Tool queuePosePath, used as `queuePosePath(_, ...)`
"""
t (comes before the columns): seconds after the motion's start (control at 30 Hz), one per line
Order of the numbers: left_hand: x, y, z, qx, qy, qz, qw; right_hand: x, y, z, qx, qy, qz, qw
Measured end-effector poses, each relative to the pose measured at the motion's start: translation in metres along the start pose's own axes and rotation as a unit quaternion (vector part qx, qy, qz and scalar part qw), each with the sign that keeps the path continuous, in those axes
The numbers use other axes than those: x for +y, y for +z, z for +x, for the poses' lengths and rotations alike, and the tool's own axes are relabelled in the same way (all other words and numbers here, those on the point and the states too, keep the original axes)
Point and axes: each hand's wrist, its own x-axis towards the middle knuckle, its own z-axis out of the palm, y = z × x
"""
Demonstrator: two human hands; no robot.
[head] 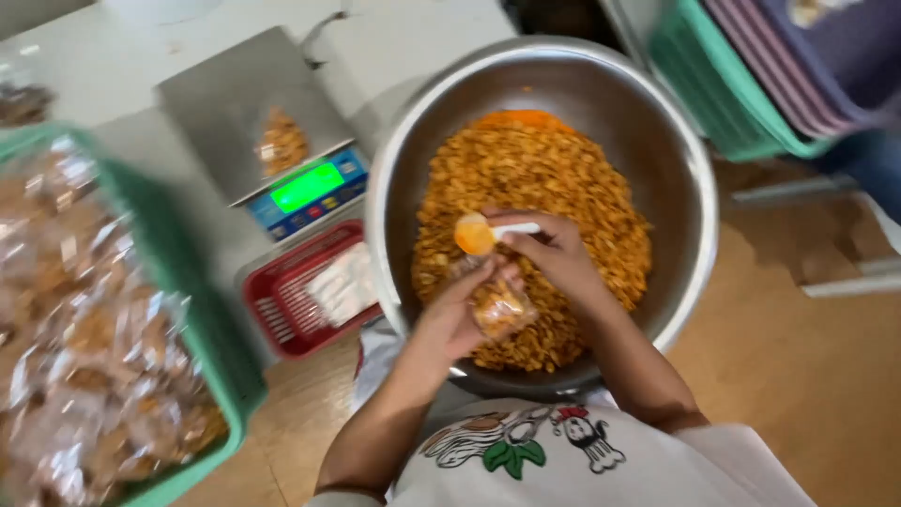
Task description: The person scoops orange-colored snack pieces from a large metal bowl into small plastic bags using a white plastic scoop. Each filled bag is placed on a digital scale to verify weight, then moved to a green basket. The process is repeated continuously throughout the clip.
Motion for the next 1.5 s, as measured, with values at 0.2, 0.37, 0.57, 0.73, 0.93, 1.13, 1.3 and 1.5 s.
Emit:
queuePosePath(0.2, 0.001, 0.014, -0.034, -0.061, 0.004, 0.038, 0.997, -0.024, 0.0, -0.007, -0.006, 0.156, -0.034, 0.987)
queuePosePath(0.37, 0.207, -0.04, 0.022, 0.251, 0.448, 0.427, 0.744, -0.016, -0.036, -0.023, 0.004, 0.12, -0.026, 0.992)
queuePosePath(0.57, 0.36, -0.084, 0.052, 0.402, 0.687, 0.377, 0.474, -0.006, -0.064, -0.04, 0.002, 0.05, -0.055, 0.997)
queuePosePath(0.73, 0.336, -0.051, -0.11, 0.235, 0.81, 0.182, 0.505, 0.005, -0.079, -0.046, 0.02, 0.063, -0.046, 0.997)
queuePosePath(0.93, 0.259, -0.123, -0.237, 0.429, 0.791, 0.417, 0.127, 0.005, -0.077, -0.049, 0.086, 0.013, -0.076, 0.993)
queuePosePath(1.13, 0.234, -0.168, -0.216, 0.641, 0.423, 0.583, 0.267, 0.051, -0.119, -0.073, 0.04, -0.084, -0.527, 0.845)
queuePosePath(1.3, 0.168, -0.111, -0.156, 0.333, 0.561, 0.756, 0.056, 0.131, -0.122, -0.118, 0.033, -0.097, -0.714, 0.692)
queuePosePath(1.5, 0.135, -0.141, -0.072, 0.366, 0.339, 0.807, 0.316, 0.068, -0.002, -0.098, -0.004, -0.116, -0.495, 0.861)
